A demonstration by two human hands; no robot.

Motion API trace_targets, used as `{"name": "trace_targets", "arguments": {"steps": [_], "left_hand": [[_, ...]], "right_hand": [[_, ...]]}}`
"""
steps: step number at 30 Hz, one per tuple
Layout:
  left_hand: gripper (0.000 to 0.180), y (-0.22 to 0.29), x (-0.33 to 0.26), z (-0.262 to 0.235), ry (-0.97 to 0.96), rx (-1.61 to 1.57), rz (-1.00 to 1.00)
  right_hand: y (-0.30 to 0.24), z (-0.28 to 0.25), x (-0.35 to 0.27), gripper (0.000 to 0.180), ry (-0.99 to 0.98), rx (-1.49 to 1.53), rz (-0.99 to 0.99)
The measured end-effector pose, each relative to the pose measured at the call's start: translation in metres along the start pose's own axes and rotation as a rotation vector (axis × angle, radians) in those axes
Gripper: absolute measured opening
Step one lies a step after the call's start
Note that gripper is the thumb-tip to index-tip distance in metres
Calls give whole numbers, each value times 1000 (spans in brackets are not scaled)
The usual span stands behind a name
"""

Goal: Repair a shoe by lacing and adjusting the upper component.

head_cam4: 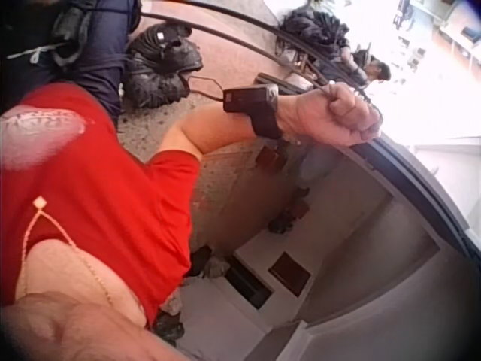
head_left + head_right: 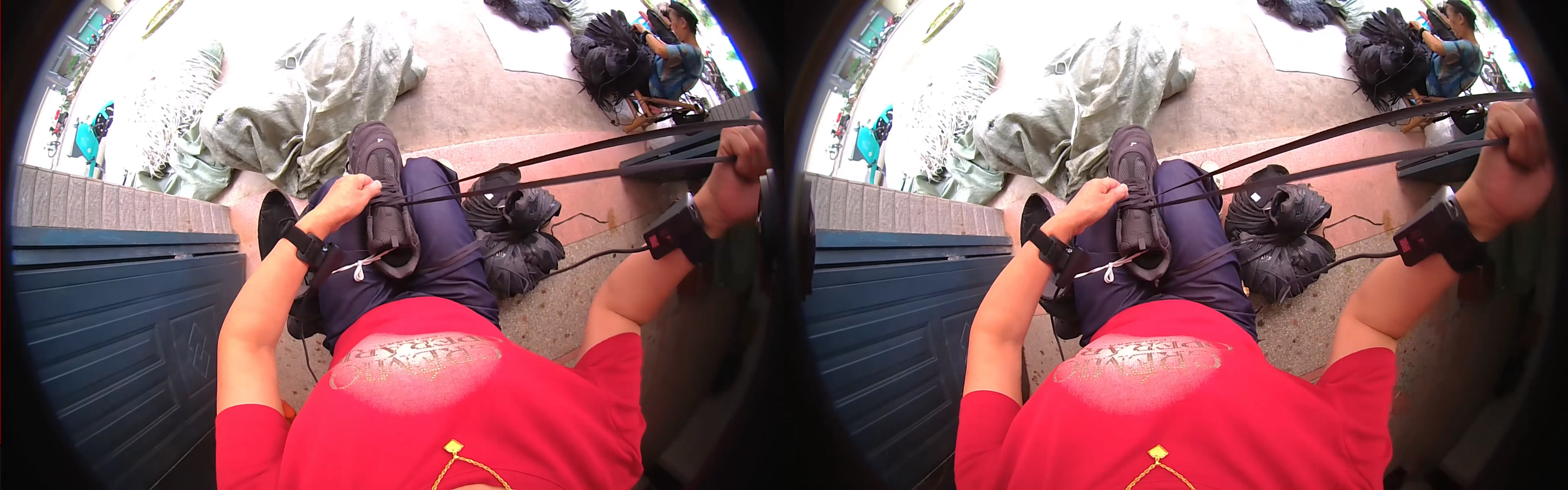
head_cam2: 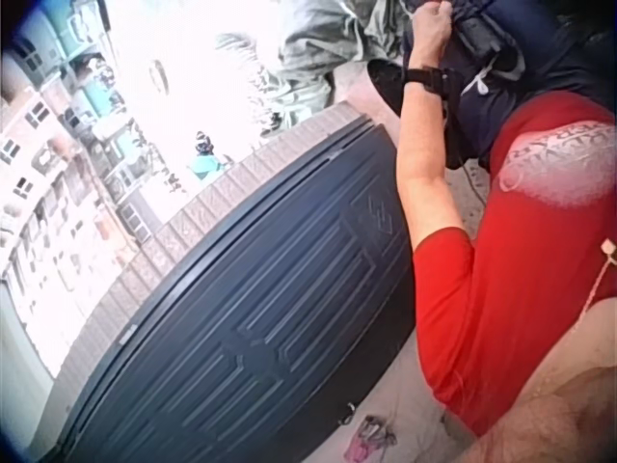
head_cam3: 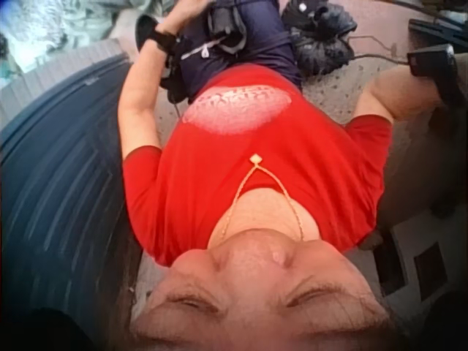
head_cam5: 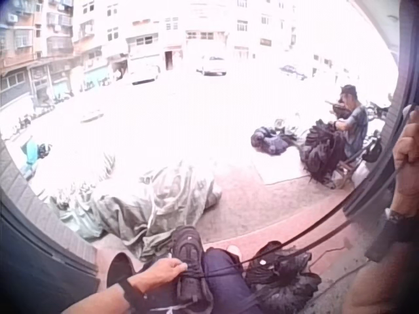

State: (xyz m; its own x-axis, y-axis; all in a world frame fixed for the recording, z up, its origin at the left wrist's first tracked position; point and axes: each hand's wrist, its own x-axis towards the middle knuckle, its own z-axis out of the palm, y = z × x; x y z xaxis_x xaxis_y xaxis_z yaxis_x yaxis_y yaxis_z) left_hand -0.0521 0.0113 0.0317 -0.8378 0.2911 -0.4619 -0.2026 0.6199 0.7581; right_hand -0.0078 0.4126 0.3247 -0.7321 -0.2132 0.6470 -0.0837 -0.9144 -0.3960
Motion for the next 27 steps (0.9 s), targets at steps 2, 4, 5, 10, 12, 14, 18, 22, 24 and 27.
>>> {"name": "trace_targets", "arguments": {"steps": [2,4,5,10,12,14,18,22,24,27], "left_hand": [[28,1,2,1,-121,-24,63],[29,3,2,-1,-327,-63,151],[29,5,2,-6,-326,-65,153],[26,21,-20,-52,-442,-264,241],[26,22,-41,-93,-243,-501,227],[19,13,-53,-147,-78,-854,391],[10,-12,-108,-286,319,-1264,487],[22,-81,-181,-369,644,-1221,442],[22,-103,-175,-349,752,-1151,246],[22,-103,-127,-268,732,-1002,-38]], "right_hand": [[-27,-21,-5,24,108,-254,-77],[-17,-28,1,24,131,-233,-29],[-14,-31,3,24,154,-212,18],[37,-71,1,17,629,-860,174],[74,-115,-13,14,822,-1283,486],[123,-137,-46,16,762,-1620,693],[212,-139,-107,20,487,-1280,845],[288,-137,-145,30,55,-1392,804],[300,-122,-137,33,104,-1363,1035],[311,-131,-146,24,78,-1442,948]]}}
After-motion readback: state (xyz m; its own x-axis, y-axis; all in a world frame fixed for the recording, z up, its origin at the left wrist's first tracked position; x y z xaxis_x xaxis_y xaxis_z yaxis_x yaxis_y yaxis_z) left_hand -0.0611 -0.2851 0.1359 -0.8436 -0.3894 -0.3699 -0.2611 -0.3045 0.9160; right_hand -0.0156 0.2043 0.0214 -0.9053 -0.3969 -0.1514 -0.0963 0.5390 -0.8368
